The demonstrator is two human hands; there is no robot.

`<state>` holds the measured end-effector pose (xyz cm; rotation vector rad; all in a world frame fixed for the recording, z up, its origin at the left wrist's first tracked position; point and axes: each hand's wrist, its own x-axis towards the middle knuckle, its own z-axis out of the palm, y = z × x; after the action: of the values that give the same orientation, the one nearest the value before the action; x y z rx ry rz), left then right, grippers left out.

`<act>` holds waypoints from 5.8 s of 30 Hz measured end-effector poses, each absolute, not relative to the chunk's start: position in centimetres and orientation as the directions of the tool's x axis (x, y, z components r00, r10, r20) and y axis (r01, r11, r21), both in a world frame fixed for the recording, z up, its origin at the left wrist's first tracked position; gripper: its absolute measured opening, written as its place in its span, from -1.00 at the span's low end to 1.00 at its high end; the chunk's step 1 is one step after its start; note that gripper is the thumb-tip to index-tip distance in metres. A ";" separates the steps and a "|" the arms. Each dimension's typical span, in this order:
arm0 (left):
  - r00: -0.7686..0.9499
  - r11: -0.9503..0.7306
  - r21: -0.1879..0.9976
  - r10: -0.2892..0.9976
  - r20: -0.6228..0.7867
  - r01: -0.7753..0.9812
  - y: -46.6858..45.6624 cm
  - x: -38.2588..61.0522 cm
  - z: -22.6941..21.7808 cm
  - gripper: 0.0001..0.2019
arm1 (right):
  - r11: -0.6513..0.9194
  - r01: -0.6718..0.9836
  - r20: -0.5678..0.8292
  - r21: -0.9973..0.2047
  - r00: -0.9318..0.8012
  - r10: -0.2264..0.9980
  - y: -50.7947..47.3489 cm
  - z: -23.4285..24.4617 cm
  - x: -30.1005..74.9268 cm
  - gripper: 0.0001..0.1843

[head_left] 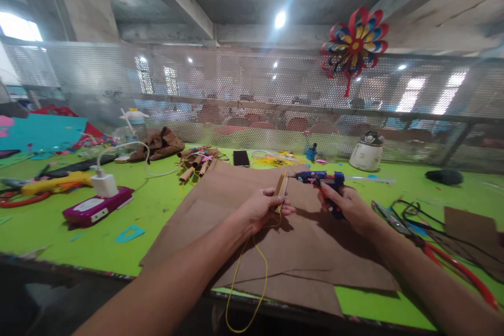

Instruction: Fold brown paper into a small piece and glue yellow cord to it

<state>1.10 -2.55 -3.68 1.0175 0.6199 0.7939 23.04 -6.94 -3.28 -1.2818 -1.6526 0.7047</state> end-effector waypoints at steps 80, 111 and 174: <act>0.598 0.294 0.897 0.800 -0.042 -0.331 -3.0 0.9 -3.0 -0.95 | 0.253 0.015 0.253 -0.967 0.079 0.964 -7.3 -3.2 22.2 -0.60; 0.585 0.316 0.908 0.804 -0.102 -0.275 -3.4 0.9 -2.4 -0.95 | 0.247 -0.069 0.242 -0.967 0.074 0.967 -7.5 -3.2 22.2 -0.67; 0.628 0.301 0.881 0.778 -0.007 -0.364 -2.9 0.2 -2.3 -0.94 | 0.244 -0.003 0.244 -0.970 -0.089 0.966 -8.3 -3.4 21.6 -0.68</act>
<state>0.22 -2.92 -2.33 1.0001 0.4848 0.7979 21.63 -8.25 -3.41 -0.9871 -1.3860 1.0832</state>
